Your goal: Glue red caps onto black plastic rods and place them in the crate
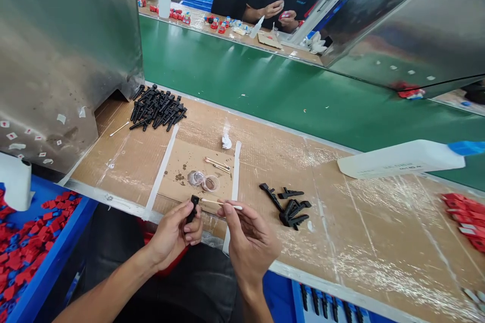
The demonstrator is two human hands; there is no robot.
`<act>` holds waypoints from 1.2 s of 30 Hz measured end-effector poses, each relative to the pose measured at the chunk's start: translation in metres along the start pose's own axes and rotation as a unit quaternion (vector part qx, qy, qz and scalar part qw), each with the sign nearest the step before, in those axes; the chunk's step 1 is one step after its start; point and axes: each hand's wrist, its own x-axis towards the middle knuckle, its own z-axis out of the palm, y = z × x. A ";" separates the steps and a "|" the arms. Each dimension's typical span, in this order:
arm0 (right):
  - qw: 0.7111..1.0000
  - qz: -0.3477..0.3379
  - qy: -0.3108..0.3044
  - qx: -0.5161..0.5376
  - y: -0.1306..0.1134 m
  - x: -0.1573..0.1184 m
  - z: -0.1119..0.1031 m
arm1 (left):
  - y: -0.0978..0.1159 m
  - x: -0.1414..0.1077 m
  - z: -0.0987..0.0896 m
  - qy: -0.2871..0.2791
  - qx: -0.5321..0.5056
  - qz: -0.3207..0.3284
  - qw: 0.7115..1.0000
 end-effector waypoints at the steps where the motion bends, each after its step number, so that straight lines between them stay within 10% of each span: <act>1: 1.000 -0.002 -0.007 0.000 0.001 -0.001 0.000 | 0.000 0.000 0.000 0.001 -0.001 -0.001 1.000; 36: 0.994 -0.052 -0.035 -0.091 0.013 -0.014 0.000 | 0.000 -0.001 -0.002 0.003 0.006 0.006 1.000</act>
